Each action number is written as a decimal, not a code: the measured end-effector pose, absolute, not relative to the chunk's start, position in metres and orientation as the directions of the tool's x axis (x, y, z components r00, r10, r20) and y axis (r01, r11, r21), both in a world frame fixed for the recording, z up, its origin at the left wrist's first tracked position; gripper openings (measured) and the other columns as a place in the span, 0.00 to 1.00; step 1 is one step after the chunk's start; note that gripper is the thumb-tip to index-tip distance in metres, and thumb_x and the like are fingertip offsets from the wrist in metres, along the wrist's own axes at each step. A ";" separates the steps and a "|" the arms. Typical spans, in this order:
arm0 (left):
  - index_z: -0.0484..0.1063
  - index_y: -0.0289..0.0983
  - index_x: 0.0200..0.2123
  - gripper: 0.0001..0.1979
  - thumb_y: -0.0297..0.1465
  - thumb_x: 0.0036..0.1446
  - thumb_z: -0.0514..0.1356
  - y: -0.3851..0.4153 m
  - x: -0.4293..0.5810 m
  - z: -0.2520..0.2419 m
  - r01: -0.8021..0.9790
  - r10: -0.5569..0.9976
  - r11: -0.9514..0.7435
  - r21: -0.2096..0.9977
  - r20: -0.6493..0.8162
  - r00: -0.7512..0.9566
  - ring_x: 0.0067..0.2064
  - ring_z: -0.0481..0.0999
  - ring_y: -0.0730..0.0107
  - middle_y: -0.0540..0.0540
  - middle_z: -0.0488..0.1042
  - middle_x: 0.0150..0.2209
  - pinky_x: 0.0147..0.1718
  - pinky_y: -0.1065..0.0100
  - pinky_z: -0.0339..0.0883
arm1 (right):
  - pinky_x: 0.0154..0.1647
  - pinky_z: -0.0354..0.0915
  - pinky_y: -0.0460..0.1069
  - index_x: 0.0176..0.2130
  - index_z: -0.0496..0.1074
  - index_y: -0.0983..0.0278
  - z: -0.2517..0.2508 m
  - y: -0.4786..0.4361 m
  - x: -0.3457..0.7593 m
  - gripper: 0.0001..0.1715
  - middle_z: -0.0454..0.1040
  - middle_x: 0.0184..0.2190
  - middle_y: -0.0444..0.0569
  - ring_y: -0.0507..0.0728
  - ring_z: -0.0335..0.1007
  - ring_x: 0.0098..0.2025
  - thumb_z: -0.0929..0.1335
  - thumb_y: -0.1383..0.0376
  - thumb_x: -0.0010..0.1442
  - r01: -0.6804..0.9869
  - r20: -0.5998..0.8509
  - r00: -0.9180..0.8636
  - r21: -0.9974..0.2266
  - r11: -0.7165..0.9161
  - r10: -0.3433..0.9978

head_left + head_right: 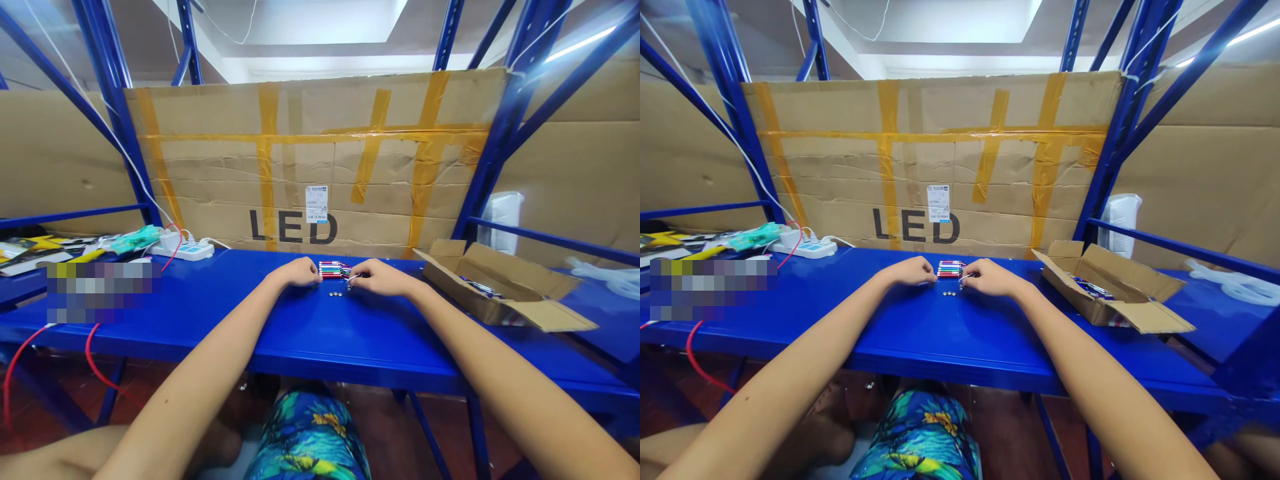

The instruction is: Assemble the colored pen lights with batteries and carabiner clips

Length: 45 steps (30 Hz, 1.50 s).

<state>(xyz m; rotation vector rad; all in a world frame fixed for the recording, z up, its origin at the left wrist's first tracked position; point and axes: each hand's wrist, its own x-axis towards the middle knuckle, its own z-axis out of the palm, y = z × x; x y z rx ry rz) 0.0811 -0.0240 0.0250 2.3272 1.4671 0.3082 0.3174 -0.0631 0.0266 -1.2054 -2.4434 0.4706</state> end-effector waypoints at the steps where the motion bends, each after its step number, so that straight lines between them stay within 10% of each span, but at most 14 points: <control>1: 0.78 0.35 0.28 0.10 0.35 0.50 0.61 -0.025 0.081 0.026 0.828 0.905 -0.375 0.418 -0.029 0.424 0.30 0.71 0.69 0.47 0.76 0.27 0.30 0.69 0.59 | 0.30 0.57 0.48 0.29 0.75 0.65 0.026 -0.063 0.318 0.15 0.73 0.25 0.45 0.53 0.63 0.28 0.64 0.58 0.56 0.681 0.179 -0.563 -0.452 0.576 0.807; 26: 0.76 0.32 0.27 0.04 0.21 0.44 0.65 -0.022 0.074 0.030 0.847 0.971 -0.116 0.519 -0.121 0.207 0.25 0.74 0.72 0.47 0.74 0.21 0.24 0.74 0.63 | 0.32 0.58 0.47 0.29 0.75 0.65 0.029 -0.068 0.315 0.14 0.73 0.26 0.45 0.54 0.65 0.30 0.65 0.59 0.56 0.686 0.139 -0.583 -0.443 0.577 0.800; 45: 0.73 0.31 0.24 0.04 0.20 0.42 0.62 -0.048 0.092 0.030 0.612 0.852 -0.015 0.790 -0.311 0.422 0.27 0.77 0.68 0.44 0.76 0.21 0.30 0.67 0.73 | 0.33 0.58 0.47 0.30 0.76 0.66 0.029 -0.069 0.313 0.14 0.74 0.27 0.46 0.53 0.64 0.30 0.64 0.60 0.57 0.651 0.165 -0.631 -0.418 0.634 0.758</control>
